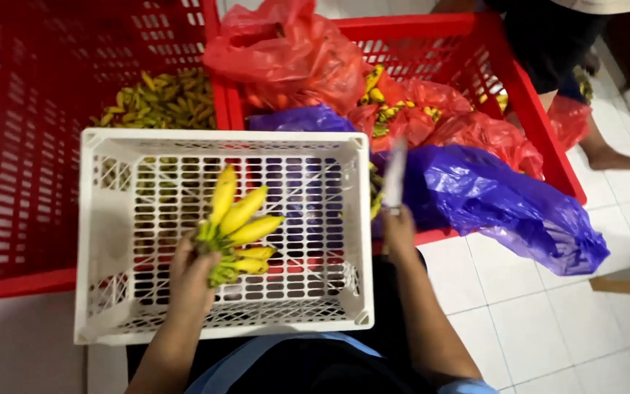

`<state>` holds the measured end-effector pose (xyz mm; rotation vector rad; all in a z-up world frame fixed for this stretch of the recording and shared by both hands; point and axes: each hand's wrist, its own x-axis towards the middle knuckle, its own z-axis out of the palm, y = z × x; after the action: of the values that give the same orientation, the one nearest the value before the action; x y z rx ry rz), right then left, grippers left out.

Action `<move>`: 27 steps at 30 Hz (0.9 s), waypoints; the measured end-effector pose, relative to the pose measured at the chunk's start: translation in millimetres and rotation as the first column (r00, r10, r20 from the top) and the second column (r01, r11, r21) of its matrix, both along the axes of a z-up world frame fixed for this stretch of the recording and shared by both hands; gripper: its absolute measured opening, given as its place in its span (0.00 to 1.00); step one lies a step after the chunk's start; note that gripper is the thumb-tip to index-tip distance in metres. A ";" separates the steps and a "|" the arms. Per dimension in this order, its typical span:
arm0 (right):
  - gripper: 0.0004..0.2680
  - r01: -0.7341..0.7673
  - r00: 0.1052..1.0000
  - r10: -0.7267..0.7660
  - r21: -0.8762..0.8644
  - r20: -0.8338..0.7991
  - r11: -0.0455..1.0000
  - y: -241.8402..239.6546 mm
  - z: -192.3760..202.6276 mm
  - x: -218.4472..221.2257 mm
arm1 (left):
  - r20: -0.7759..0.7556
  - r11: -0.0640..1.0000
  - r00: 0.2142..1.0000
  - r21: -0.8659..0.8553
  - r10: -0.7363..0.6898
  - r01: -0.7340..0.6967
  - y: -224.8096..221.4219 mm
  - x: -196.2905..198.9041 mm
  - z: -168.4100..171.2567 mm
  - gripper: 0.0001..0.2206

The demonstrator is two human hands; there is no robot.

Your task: Cutting bananas from bunches and sorting them into plastic crates for processing.

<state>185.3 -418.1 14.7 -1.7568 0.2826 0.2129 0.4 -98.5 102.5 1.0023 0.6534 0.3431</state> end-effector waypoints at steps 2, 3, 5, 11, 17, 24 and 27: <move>0.10 0.150 0.911 -0.098 -0.101 0.400 0.984 -13.0 27.6 -6.0 | 0.053 0.994 0.999 0.111 0.010 -0.016 -6.9 0.4 11.6 0.24; 0.10 0.138 0.912 -0.083 -0.108 0.403 0.985 -7.1 61.8 -14.1 | 0.056 0.994 0.998 0.103 0.023 -0.028 -6.0 -0.7 13.7 0.24; 0.05 0.098 0.916 -0.094 0.010 0.391 0.995 4.3 129.6 -30.8 | 0.017 0.968 0.999 0.248 -0.050 0.045 -4.9 -2.1 18.0 0.27; 0.10 -0.381 0.824 0.557 -0.831 -0.107 0.404 90.7 200.6 -120.5 | 0.122 0.888 0.990 0.460 -0.065 0.001 -5.1 5.8 11.4 0.23; 0.08 -0.525 0.552 0.827 -0.729 0.101 0.439 132.1 195.4 -153.3 | 0.175 0.682 0.963 0.731 -0.203 0.011 4.9 -0.7 37.9 0.21; 0.10 -0.517 0.572 0.819 -0.759 0.036 0.395 136.1 192.2 -150.8 | 0.237 0.662 0.953 0.747 -0.190 -0.053 9.9 0.0 35.5 0.23; 0.07 -0.579 0.564 0.821 -0.749 -0.083 0.322 137.2 193.5 -152.7 | 0.258 0.596 0.949 0.796 -0.182 -0.102 8.7 1.4 35.7 0.22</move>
<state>32.6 -280.9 208.1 -2.5883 -0.8497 0.5062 1.8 -89.9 138.2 1.7918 0.1355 0.7899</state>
